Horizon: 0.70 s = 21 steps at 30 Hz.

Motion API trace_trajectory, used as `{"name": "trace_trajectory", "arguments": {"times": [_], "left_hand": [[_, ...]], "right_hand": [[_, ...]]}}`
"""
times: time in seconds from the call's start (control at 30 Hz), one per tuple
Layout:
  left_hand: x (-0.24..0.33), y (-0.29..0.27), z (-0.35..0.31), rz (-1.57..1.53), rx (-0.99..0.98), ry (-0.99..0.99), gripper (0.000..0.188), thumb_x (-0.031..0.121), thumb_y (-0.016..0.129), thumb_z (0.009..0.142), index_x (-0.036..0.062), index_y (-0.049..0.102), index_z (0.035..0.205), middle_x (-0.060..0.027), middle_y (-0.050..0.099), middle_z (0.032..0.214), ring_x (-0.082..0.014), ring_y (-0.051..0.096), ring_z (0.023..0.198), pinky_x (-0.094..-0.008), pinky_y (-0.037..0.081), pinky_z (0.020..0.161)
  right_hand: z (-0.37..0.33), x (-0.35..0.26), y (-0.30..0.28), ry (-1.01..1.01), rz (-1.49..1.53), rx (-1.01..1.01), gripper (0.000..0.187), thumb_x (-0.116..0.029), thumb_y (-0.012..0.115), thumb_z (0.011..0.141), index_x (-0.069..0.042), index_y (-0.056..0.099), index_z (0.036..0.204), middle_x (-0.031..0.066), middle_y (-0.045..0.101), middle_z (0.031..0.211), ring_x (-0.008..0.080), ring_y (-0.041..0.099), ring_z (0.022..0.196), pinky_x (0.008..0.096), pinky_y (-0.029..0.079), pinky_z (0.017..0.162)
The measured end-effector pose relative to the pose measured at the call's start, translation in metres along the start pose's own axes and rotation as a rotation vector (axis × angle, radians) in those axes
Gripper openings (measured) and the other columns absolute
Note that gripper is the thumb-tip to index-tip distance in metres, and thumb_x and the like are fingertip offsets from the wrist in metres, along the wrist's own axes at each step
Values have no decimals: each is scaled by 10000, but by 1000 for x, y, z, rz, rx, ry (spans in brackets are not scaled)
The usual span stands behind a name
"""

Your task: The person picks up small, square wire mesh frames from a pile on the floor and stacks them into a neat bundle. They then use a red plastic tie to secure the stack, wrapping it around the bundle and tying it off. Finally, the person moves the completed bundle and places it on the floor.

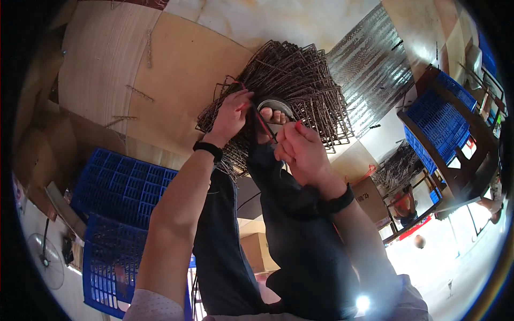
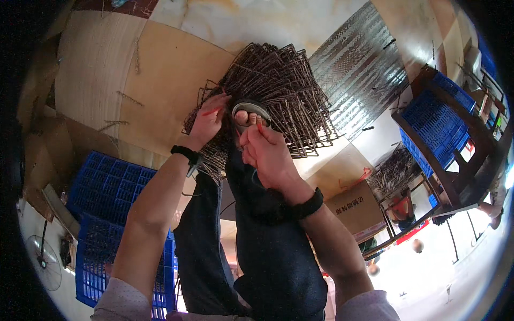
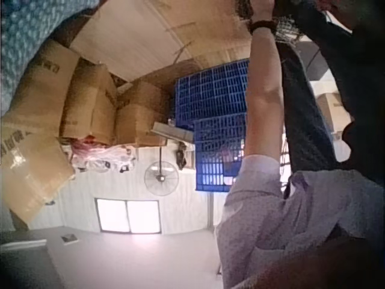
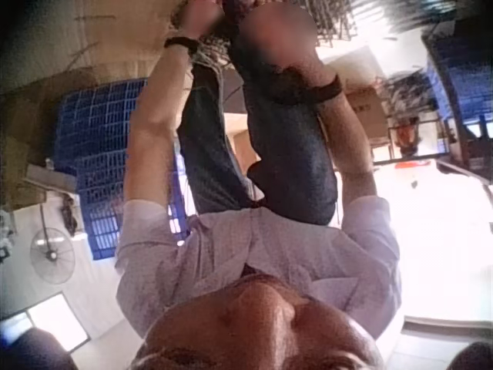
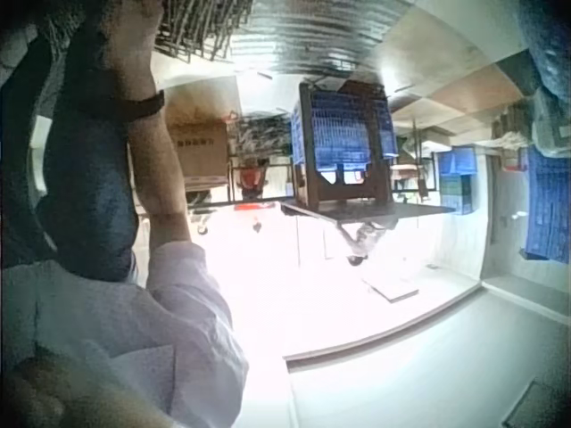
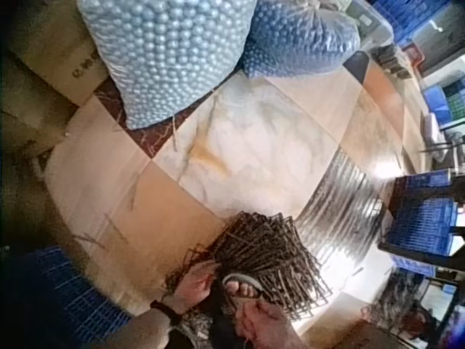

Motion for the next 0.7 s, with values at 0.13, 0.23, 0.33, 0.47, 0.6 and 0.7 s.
{"name": "trace_trajectory", "arguments": {"times": [0.13, 0.23, 0.33, 0.47, 0.6, 0.7], "left_hand": [[0, -4, 6, -12, -9, 70, 298, -9, 572, 816, 57, 610, 1104, -144, 635, 1104, -346, 573, 1074, -415, 472, 925], [-5, -3, 9, -48, -19, 9, 290, -12, 559, 816, 53, 609, 1094, -151, 634, 1094, -349, 577, 1062, -419, 471, 926], [-7, -2, 11, -68, -35, 30, 284, -18, 560, 812, 51, 610, 1083, -154, 634, 1087, -352, 581, 1051, -422, 474, 917], [-7, -2, 9, -105, 14, 70, 257, -6, 583, 808, 44, 616, 1058, -153, 633, 1092, -343, 591, 1038, -413, 494, 884], [-6, -2, 5, -118, 40, -82, 164, 26, 625, 806, 19, 632, 971, -143, 646, 1008, -339, 617, 934, -399, 515, 795], [5, -11, 1, -54, 197, -18, 77, 35, 642, 816, 4, 632, 886, -131, 639, 886, -320, 620, 787, -373, 508, 705]], "right_hand": [[3, -6, 2, 23, -65, -2, 282, -204, 417, 1011, -47, 484, 787, -26, 322, 544, 102, 350, 472, 283, 391, 572], [4, -7, 3, 11, -65, 10, 286, -207, 412, 1013, -52, 485, 783, -24, 324, 546, 103, 347, 470, 286, 391, 572], [3, -6, 1, 31, -36, 81, 290, -207, 404, 1017, -62, 486, 780, -24, 315, 547, 105, 336, 469, 299, 392, 576], [2, -5, 3, 19, 77, 55, 295, -193, 383, 1027, -76, 483, 775, -23, 299, 560, 112, 330, 491, 309, 373, 573], [2, -2, 3, 31, 94, 68, 290, -192, 381, 1028, -77, 480, 781, -25, 297, 566, 109, 330, 502, 307, 378, 584], [5, 1, 3, 24, 102, 21, 271, -195, 417, 1013, -50, 510, 803, -28, 321, 562, 99, 339, 496, 286, 373, 552]]}}
Point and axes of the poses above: each hand's wrist, its own z-axis towards the middle knuckle, its own y-axis out of the palm, x = y × z, the point moved 3 cm from there along z, towards the middle knuckle
